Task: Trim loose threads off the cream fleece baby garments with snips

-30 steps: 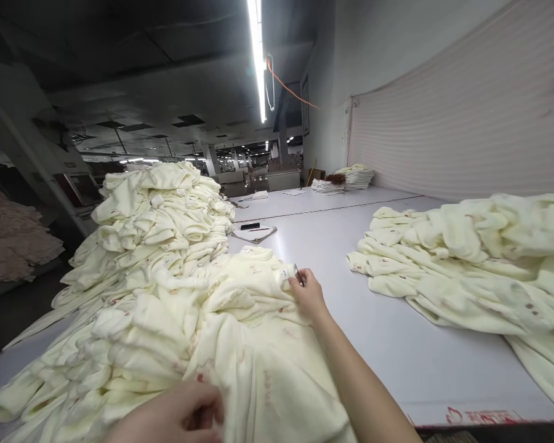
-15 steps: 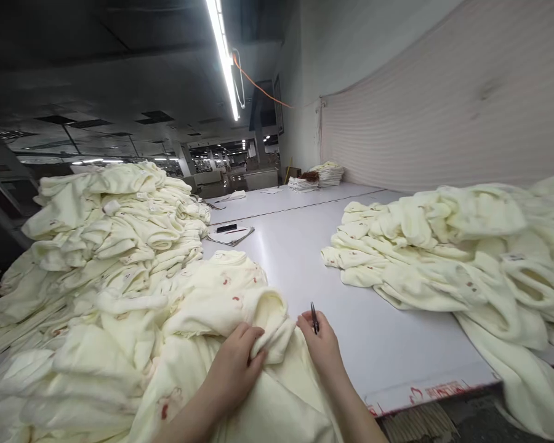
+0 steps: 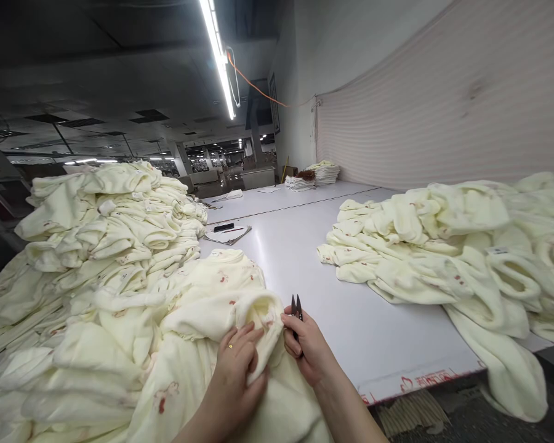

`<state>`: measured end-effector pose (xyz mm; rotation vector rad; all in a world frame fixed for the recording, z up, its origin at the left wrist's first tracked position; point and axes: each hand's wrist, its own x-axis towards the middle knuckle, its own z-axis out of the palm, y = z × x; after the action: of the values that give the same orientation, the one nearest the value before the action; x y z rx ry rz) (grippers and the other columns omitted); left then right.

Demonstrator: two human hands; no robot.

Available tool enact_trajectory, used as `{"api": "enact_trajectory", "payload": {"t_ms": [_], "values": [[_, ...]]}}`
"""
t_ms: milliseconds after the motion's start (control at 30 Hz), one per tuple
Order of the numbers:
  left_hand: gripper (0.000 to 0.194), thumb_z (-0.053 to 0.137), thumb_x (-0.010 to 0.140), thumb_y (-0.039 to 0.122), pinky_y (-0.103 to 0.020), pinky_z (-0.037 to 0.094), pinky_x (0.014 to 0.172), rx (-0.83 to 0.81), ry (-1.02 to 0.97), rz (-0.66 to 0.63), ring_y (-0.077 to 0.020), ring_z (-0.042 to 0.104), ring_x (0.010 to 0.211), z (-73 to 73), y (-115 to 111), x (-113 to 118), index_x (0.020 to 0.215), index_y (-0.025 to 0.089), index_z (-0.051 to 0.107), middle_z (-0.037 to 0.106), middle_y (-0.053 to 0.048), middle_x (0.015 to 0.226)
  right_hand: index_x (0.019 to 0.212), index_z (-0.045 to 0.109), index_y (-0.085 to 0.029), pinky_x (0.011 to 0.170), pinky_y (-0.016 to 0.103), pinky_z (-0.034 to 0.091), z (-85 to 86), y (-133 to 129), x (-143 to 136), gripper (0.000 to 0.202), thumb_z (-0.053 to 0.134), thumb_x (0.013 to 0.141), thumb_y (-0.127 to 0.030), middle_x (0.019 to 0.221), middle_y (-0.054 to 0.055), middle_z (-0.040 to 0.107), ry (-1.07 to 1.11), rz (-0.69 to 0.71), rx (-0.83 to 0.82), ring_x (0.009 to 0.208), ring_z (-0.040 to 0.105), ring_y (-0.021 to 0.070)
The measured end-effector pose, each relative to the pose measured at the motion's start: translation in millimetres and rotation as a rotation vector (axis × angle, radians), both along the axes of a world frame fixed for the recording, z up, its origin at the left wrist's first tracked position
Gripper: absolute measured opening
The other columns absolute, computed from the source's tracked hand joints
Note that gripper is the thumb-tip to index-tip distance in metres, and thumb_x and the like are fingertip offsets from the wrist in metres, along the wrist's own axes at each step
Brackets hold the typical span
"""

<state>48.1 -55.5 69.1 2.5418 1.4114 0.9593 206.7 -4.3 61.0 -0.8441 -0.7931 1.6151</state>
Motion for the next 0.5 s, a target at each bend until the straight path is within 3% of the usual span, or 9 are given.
{"api": "enact_trajectory", "payload": {"t_ms": [100,200,267,333,433,500], "values": [[0.005,0.049,0.078,0.016,-0.046,0.042,0.088,-0.241,-0.301,0.079,-0.0241,0.058,0.089,10.8,5,-8,0.081,0.020,0.050,0.061,-0.004,0.081,0.087,0.048,-0.021,0.035,0.017,0.013,7.1,-7,1,0.031,0.068,0.072,-0.038,0.042,-0.013,0.042,-0.003,-0.012,0.040,0.032,0.017,0.0010],[0.018,0.051,0.084,0.034,-0.035,0.048,0.076,-0.469,-0.822,0.125,-0.0203,0.059,0.083,32.7,16,-28,0.096,0.020,0.052,0.063,-0.005,0.091,0.094,0.051,-0.021,0.037,0.017,0.020,7.7,-7,2,0.030,0.066,0.077,-0.041,0.073,-0.002,0.065,-0.157,-0.090,0.111,0.037,0.026,0.0006],[0.027,0.054,0.083,0.038,-0.032,0.048,0.078,-0.536,-1.161,0.158,-0.0188,0.061,0.086,49.3,23,-44,0.104,0.021,0.053,0.064,-0.005,0.099,0.094,0.055,-0.021,0.038,0.018,0.026,3.4,-4,2,0.029,0.062,0.079,-0.044,0.087,0.001,0.067,-0.310,-0.147,0.136,0.040,0.032,0.0024],[0.032,0.058,0.081,0.037,-0.029,0.048,0.079,-0.539,-1.372,0.210,-0.0172,0.061,0.087,63.7,26,-58,0.110,0.023,0.053,0.064,-0.005,0.104,0.095,0.058,-0.021,0.038,0.019,0.027,-3.0,-4,0,0.029,0.060,0.079,-0.046,0.088,0.002,0.067,-0.395,-0.151,0.133,0.042,0.035,0.0043],[0.031,0.059,0.081,0.040,-0.026,0.048,0.074,-0.651,-1.315,0.184,-0.0176,0.061,0.085,75.1,9,-75,0.106,0.022,0.059,0.065,-0.005,0.102,0.098,0.061,-0.021,0.037,0.020,0.026,-11.1,-9,-6,0.033,0.058,0.080,-0.048,0.082,0.002,0.069,-0.385,-0.052,0.132,0.039,0.033,0.0045],[0.029,0.058,0.080,0.043,-0.026,0.047,0.074,-0.842,-1.001,0.094,-0.0194,0.061,0.085,72.8,-16,-87,0.096,0.020,0.064,0.067,-0.005,0.096,0.102,0.060,-0.021,0.037,0.021,0.026,-13.2,-12,-9,0.036,0.054,0.082,-0.050,0.084,0.003,0.070,-0.362,-0.021,0.148,0.037,0.031,0.0040]]}}
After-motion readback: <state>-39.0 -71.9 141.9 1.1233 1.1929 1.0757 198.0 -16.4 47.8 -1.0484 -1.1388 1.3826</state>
